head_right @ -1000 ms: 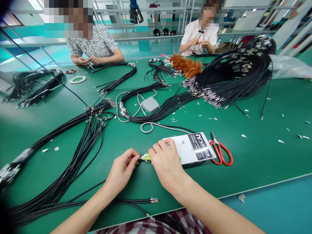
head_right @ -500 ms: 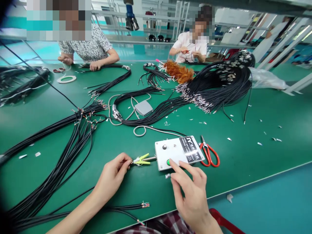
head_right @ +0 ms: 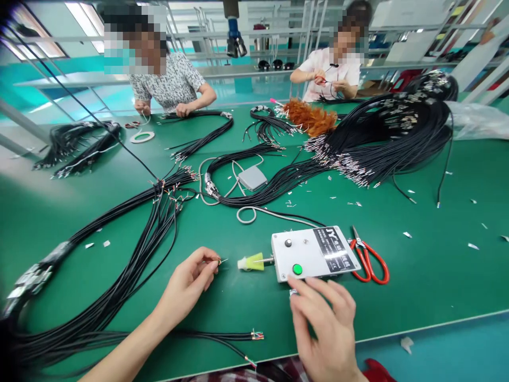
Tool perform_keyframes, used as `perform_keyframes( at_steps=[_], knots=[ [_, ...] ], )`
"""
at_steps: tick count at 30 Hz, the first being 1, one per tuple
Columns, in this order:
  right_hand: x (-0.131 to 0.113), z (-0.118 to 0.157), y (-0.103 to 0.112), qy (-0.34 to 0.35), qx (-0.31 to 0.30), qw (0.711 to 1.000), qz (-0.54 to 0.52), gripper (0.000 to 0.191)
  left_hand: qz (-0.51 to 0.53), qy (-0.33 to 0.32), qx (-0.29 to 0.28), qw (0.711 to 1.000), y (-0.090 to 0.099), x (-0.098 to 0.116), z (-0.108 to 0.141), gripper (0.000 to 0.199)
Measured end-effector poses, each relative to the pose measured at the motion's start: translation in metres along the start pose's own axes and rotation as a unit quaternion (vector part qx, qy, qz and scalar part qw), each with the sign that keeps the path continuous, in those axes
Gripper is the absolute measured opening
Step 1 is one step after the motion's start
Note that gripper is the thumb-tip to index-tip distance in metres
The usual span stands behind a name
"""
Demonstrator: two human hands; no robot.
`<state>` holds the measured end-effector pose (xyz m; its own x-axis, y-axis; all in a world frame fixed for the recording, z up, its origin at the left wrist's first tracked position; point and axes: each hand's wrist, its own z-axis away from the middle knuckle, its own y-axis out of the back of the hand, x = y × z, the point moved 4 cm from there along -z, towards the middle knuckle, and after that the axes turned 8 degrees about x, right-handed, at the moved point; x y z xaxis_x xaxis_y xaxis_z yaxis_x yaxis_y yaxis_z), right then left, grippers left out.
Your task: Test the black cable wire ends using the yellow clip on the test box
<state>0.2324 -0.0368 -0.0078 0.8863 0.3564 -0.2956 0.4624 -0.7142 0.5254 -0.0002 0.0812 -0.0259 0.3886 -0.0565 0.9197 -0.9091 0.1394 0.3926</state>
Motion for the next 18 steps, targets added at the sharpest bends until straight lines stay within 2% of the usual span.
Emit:
perform_keyframes(
  at_steps=[3, 5, 8, 11, 13, 14, 16, 18],
  knots=[
    [-0.023, 0.005, -0.012, 0.037, -0.065, 0.994, -0.073, 0.023, 0.024, 0.002, -0.009, 1.0, 0.0, 0.0, 0.004, 0.011],
    [-0.033, 0.009, -0.021, 0.039, -0.095, 0.989, -0.107, 0.022, -0.003, -0.014, -0.013, 1.0, 0.002, -0.003, 0.009, 0.015],
    [-0.038, 0.016, -0.031, 0.037, -0.12, 0.982, -0.139, 0.021, -0.121, -0.058, -0.029, 0.991, 0.015, -0.007, 0.023, 0.009],
    [-0.035, 0.026, -0.036, 0.078, -0.156, 0.975, -0.141, 0.023, -0.242, -0.118, -0.012, 0.963, 0.042, 0.002, 0.04, 0.016],
    [-0.031, 0.032, -0.04, 0.102, -0.184, 0.968, -0.134, 0.025, -0.27, -0.147, 0.043, 0.95, 0.068, 0.018, 0.047, 0.018],
    [-0.029, 0.035, -0.042, 0.106, -0.194, 0.966, -0.133, 0.026, -0.274, -0.146, 0.093, 0.946, 0.082, 0.026, 0.047, 0.017],
    [-0.028, 0.036, -0.045, 0.106, -0.21, 0.962, -0.137, 0.026, -0.264, -0.106, 0.237, 0.929, 0.115, 0.036, 0.038, 0.017],
    [-0.03, 0.035, -0.046, 0.097, -0.214, 0.961, -0.143, 0.024, -0.24, -0.039, 0.366, 0.898, 0.142, 0.031, 0.021, 0.023]
  ],
)
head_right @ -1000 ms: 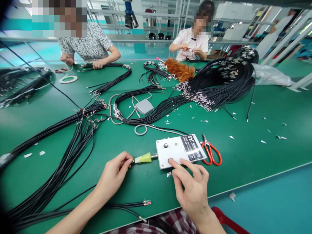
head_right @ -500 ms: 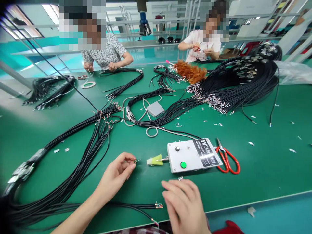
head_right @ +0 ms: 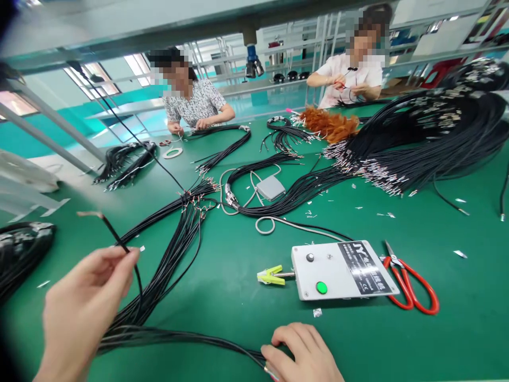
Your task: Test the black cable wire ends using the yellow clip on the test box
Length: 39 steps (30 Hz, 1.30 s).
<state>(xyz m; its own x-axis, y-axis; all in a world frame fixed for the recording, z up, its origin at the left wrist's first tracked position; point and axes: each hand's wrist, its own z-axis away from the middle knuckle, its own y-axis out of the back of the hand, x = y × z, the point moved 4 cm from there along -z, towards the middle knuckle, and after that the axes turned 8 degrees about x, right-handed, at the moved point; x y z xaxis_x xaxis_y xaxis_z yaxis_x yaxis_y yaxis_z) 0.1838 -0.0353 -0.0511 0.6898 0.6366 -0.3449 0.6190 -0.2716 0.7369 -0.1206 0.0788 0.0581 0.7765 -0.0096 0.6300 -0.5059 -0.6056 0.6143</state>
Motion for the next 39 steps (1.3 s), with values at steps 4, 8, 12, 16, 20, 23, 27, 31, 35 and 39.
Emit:
perform_keyframes(
  at_steps=[4, 8, 12, 16, 20, 23, 27, 31, 35, 39],
  knots=[
    [-0.005, -0.005, 0.007, -0.062, 0.038, 0.997, -0.037, 0.016, -0.029, 0.054, -0.039, 0.997, -0.043, -0.032, -0.033, 0.022],
    [-0.003, -0.003, 0.015, -0.155, 0.099, 0.977, -0.111, 0.023, -0.069, -0.069, -0.073, 0.993, -0.062, -0.018, -0.002, 0.03],
    [0.004, 0.001, 0.017, -0.218, 0.119, 0.956, -0.154, 0.027, 0.068, -0.28, -0.32, 0.903, -0.067, 0.041, 0.09, 0.015],
    [0.007, 0.0, 0.019, -0.269, 0.122, 0.94, -0.172, 0.025, 0.099, -0.27, -0.474, 0.832, -0.078, 0.068, 0.147, 0.019],
    [0.0, 0.0, 0.018, -0.291, 0.118, 0.934, -0.168, 0.028, 0.177, -0.156, -0.5, 0.833, -0.084, 0.069, 0.143, 0.015],
    [-0.018, -0.004, 0.011, -0.211, 0.053, 0.96, -0.174, 0.029, 0.232, -0.064, -0.477, 0.845, -0.081, 0.066, 0.13, 0.016],
    [-0.029, -0.011, 0.008, -0.196, 0.016, 0.955, -0.22, 0.017, 0.258, -0.015, -0.461, 0.849, -0.077, 0.067, 0.125, 0.022],
    [-0.004, -0.022, 0.009, -0.459, 0.091, 0.807, -0.359, 0.014, 0.25, -0.01, -0.467, 0.848, -0.077, 0.069, 0.127, 0.023],
    [0.005, -0.043, 0.0, -0.515, 0.108, 0.657, -0.539, 0.027, 0.249, -0.024, -0.475, 0.844, -0.076, 0.068, 0.129, 0.026],
    [0.004, -0.051, -0.01, -0.528, 0.115, 0.588, -0.602, 0.031, 0.259, -0.014, -0.48, 0.838, -0.075, 0.064, 0.131, 0.029]
  ],
)
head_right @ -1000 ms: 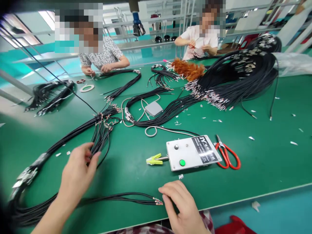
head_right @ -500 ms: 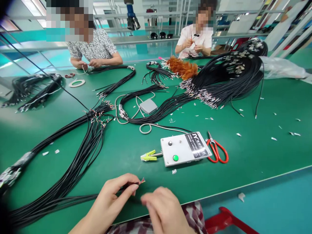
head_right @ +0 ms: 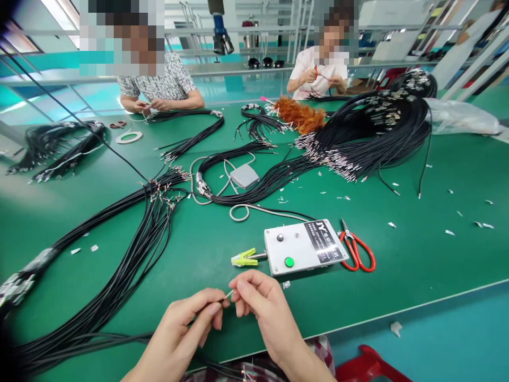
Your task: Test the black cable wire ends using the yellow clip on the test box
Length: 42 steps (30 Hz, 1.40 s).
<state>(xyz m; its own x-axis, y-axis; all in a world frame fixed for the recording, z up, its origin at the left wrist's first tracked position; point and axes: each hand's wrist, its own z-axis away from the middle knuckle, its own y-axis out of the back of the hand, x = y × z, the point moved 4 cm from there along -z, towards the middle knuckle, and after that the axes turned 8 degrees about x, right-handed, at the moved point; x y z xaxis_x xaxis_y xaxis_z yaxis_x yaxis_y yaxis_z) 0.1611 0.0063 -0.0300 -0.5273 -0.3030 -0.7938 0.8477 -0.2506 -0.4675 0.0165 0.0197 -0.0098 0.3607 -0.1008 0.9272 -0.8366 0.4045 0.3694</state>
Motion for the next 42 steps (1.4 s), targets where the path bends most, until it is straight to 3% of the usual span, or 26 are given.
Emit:
perform_keyframes(
  at_steps=[10, 16, 23, 30, 35, 39, 42],
  knots=[
    [0.008, 0.0, 0.001, 0.077, 0.028, 0.995, 0.058, 0.025, 0.035, 0.044, -0.009, 0.998, -0.003, -0.008, 0.0, 0.035],
    [0.016, -0.001, -0.007, 0.1, 0.062, 0.992, 0.052, 0.029, 0.117, 0.111, -0.002, 0.987, -0.005, -0.011, -0.001, 0.043],
    [0.01, 0.008, 0.001, 0.159, 0.077, 0.967, 0.185, 0.027, 0.182, 0.147, 0.017, 0.972, -0.007, -0.012, -0.001, 0.047],
    [0.006, 0.002, -0.009, 0.152, 0.038, 0.978, 0.142, 0.024, 0.178, 0.142, 0.014, 0.974, -0.008, -0.016, 0.003, 0.045],
    [0.016, -0.001, -0.011, 0.099, 0.003, 0.992, 0.075, 0.026, 0.163, 0.128, 0.008, 0.978, -0.01, -0.02, 0.001, 0.045],
    [0.019, -0.001, -0.005, 0.08, 0.041, 0.992, 0.088, 0.035, 0.149, 0.114, 0.015, 0.982, -0.011, -0.022, 0.001, 0.043],
    [0.016, -0.002, -0.002, 0.079, 0.088, 0.986, 0.12, 0.044, 0.147, 0.083, 0.061, 0.984, -0.011, -0.021, 0.002, 0.036]
  ],
)
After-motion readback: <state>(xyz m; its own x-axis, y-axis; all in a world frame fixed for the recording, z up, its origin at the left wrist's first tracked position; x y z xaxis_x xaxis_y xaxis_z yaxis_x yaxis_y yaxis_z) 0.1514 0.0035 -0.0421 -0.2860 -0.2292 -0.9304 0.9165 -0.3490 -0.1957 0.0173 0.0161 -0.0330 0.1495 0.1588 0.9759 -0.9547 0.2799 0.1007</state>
